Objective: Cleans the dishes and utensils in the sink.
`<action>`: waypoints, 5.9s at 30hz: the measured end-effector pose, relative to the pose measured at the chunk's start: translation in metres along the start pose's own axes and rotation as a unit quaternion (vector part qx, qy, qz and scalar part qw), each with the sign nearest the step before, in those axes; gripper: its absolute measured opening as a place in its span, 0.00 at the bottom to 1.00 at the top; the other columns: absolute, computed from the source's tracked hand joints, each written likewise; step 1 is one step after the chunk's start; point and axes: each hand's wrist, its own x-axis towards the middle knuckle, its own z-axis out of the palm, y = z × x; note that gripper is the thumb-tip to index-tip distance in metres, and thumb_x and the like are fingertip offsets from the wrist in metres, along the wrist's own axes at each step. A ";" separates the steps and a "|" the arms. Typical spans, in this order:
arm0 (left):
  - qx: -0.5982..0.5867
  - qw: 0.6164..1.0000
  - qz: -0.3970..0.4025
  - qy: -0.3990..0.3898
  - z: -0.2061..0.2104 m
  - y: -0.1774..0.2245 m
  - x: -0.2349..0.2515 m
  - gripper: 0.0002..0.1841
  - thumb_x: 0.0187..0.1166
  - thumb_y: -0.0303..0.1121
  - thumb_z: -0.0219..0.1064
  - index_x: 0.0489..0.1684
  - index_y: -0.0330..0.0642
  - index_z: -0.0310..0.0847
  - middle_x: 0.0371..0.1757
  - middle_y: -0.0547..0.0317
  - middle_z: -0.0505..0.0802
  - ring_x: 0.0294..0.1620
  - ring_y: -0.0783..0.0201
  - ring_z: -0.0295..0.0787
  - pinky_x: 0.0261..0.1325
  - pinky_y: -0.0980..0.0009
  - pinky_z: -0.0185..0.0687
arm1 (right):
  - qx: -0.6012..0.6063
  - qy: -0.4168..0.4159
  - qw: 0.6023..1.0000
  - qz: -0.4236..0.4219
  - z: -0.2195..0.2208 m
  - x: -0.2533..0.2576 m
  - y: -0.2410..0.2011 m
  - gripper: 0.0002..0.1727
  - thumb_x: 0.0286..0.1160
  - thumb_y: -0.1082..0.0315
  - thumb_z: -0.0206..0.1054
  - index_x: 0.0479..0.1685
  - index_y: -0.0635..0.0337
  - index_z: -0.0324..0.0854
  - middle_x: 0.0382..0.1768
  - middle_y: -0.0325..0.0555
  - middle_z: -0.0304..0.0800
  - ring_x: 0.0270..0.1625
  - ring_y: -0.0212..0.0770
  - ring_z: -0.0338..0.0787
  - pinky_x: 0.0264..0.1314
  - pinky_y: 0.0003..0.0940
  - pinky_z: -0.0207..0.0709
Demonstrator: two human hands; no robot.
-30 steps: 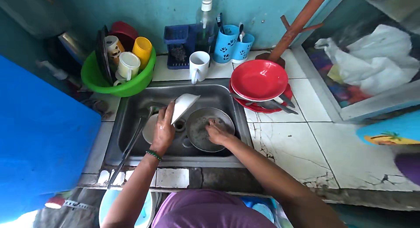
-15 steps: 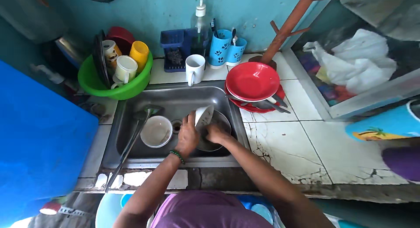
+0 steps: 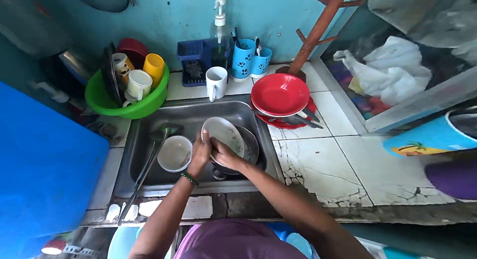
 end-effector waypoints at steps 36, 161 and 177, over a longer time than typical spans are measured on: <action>0.171 0.965 0.188 -0.060 -0.005 0.024 -0.032 0.41 0.73 0.20 0.61 0.93 0.47 0.56 0.81 0.30 0.72 0.76 0.40 0.77 0.73 0.48 0.78 | -0.301 0.246 0.921 -0.039 -0.098 0.017 -0.010 0.12 0.69 0.69 0.80 0.39 0.73 0.87 0.36 0.68 0.91 0.43 0.68 0.92 0.49 0.68 0.81; -0.276 0.949 0.098 -0.116 -0.015 0.024 -0.027 0.10 0.78 0.14 0.58 0.44 0.32 0.86 0.33 0.58 0.94 0.35 0.70 0.91 0.46 0.71 0.90 | -0.103 0.200 0.960 -0.167 -0.072 0.015 -0.022 0.22 0.87 0.76 0.45 0.68 0.78 0.78 0.67 0.70 0.85 0.73 0.58 0.83 0.83 0.49 0.68; -0.294 0.942 0.135 -0.094 -0.013 0.023 -0.033 0.09 0.72 0.13 0.62 0.40 0.33 0.85 0.34 0.60 0.95 0.37 0.70 0.93 0.49 0.71 0.90 | 0.043 0.250 0.967 0.010 -0.080 0.012 -0.021 0.27 0.98 0.60 0.39 0.79 0.70 0.70 0.77 0.64 0.75 0.77 0.53 0.76 0.80 0.54 0.67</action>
